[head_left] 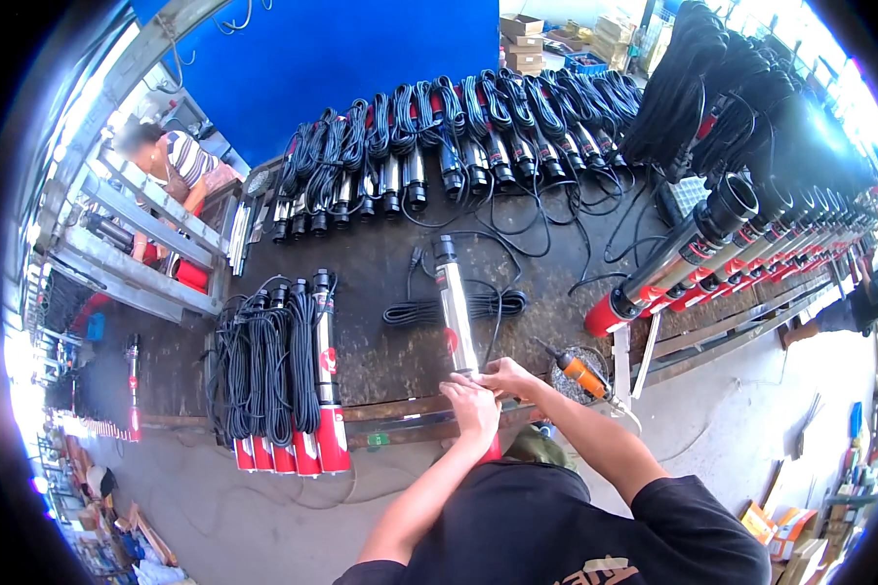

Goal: The person assembles a submersible water pump by attaching a metal plate, threading a wire through it, and securing it to the pump body using a pneumatic screwdriver.

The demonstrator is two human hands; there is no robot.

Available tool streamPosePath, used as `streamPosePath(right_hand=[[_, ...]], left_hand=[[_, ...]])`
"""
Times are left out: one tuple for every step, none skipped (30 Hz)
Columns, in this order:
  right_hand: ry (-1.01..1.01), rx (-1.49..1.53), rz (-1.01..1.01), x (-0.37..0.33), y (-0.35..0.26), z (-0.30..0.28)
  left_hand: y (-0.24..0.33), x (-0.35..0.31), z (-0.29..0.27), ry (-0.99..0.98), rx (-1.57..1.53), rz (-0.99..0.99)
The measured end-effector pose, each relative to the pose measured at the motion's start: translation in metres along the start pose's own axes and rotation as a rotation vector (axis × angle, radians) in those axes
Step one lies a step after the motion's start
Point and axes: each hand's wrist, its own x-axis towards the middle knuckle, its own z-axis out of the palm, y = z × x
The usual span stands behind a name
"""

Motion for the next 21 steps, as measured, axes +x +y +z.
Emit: streamPosePath(right_hand=[[0.022,-0.065,-0.025,0.001,0.000,0.001],[0.049,-0.131,-0.052,0.005,0.000,-0.002],[0.076,-0.197,-0.078,0.009,0.001,-0.004],[0.127,-0.265,-0.155,0.010,0.009,-0.001],[0.158,-0.268,-0.213,0.008,0.009,0.004],[0.164,-0.249,-0.218,0.010,0.015,0.001],[0.171,-0.228,-0.223,0.012,0.020,-0.003],[0.125,-0.178,-0.193,0.014,0.015,0.000],[0.088,-0.122,-0.152,0.013,0.014,0.001],[0.063,-0.142,-0.165,0.017,0.017,-0.006],[0.031,-0.164,-0.164,0.009,0.005,-0.005],[0.004,-0.170,-0.149,0.012,0.007,-0.014],[-0.022,-0.175,-0.134,0.016,0.009,-0.021],[-0.075,-0.329,-0.041,0.004,-0.017,-0.016],[-0.015,-0.427,-0.061,-0.003,-0.020,-0.020],[0.097,-0.573,-0.136,-0.013,-0.016,-0.026],[0.196,-0.731,-0.226,-0.022,-0.020,-0.031],[0.452,-1.051,-0.259,-0.054,-0.032,-0.031],[0.436,-1.150,-0.333,-0.054,-0.010,-0.058],[0.516,-1.145,-0.374,-0.076,-0.011,-0.068],[0.458,-1.256,-0.334,-0.101,-0.020,-0.072]], left_hand=[[0.002,0.002,0.003,-0.019,0.052,0.010],[0.003,0.006,-0.006,0.003,0.121,0.031],[0.004,0.005,-0.001,0.029,0.099,0.040],[0.004,0.003,0.010,0.055,0.077,0.050],[0.000,0.006,0.019,0.085,0.056,0.051],[-0.014,0.009,0.005,0.080,-0.263,0.035],[-0.031,0.010,-0.010,-0.001,-0.548,0.005],[-0.049,0.019,0.011,-0.004,-0.767,-0.066],[-0.062,0.025,0.036,-0.020,-0.989,-0.130],[-0.071,0.032,0.036,-0.221,-1.310,-0.178],[-0.082,0.044,0.035,-0.427,-1.625,-0.248],[-0.082,0.052,0.029,-0.653,-1.773,-0.303],[-0.077,0.058,0.030,-0.643,-1.831,-0.236],[-0.079,0.056,0.045,-0.589,-1.866,-0.258],[-0.071,0.055,0.054,-0.557,-1.896,-0.253],[-0.061,0.053,0.051,-0.588,-2.064,-0.194],[-0.052,0.050,0.049,-0.508,-2.116,-0.262],[-0.048,0.049,0.049,-0.455,-2.131,-0.275],[-0.044,0.048,0.050,-0.399,-2.146,-0.292],[-0.043,0.046,0.050,-0.399,-2.156,-0.328],[-0.044,0.045,0.050,-0.398,-2.164,-0.364]])
